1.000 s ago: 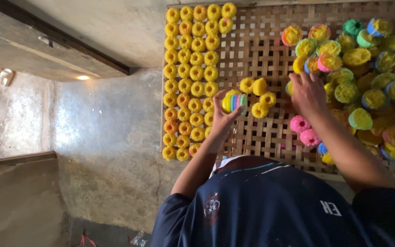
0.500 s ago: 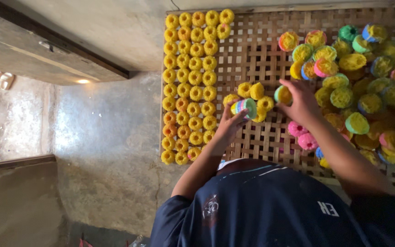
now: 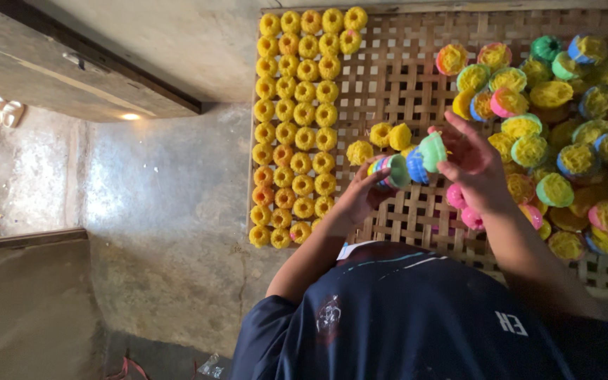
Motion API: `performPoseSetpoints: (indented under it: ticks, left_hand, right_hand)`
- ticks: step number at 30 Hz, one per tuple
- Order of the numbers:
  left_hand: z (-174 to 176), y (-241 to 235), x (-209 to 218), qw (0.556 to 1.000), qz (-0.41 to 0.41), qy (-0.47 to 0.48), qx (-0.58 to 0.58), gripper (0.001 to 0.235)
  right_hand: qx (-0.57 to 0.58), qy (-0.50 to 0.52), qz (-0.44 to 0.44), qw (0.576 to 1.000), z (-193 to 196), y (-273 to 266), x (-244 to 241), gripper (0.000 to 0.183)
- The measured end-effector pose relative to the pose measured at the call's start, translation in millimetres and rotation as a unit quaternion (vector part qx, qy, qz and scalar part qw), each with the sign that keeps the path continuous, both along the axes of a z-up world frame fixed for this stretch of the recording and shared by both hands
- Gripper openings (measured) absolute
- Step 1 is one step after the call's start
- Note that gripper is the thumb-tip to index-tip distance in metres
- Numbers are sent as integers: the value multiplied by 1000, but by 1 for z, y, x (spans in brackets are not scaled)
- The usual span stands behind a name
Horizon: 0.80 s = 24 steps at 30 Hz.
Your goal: The person arranges colorful flower-shaped items on a woven mat, picking them from a green basin and placing them in rows. The person handles the items by hand, organizing them into neat patterns on the mat.
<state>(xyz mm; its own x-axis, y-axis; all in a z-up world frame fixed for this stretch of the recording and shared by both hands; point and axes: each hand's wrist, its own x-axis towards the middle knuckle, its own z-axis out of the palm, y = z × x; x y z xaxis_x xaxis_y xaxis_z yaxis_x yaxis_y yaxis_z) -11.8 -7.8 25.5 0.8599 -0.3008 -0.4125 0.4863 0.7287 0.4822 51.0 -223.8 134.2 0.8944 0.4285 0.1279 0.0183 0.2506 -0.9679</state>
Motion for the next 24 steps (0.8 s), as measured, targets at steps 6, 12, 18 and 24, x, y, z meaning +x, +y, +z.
performPoseSetpoints:
  ticks: [6,12,18,24]
  left_hand:
    - [2,-9,-4,996,-56,-18,-61,80]
    - [8,-2,-7,997,-27,-29,-62,81]
    - [11,1,-8,998,-46,-32,-29,84]
    - [11,3,-10,997,-13,-58,-54,80]
  right_hand:
    - [46,-23,65,997,-15,16,-18,77]
    - [95,50,16,994,-10,24,-24,75]
    - [-101,-110,31,988,6,26,-34,73]
    - [107,28,40,993,-11,24,-29,61]
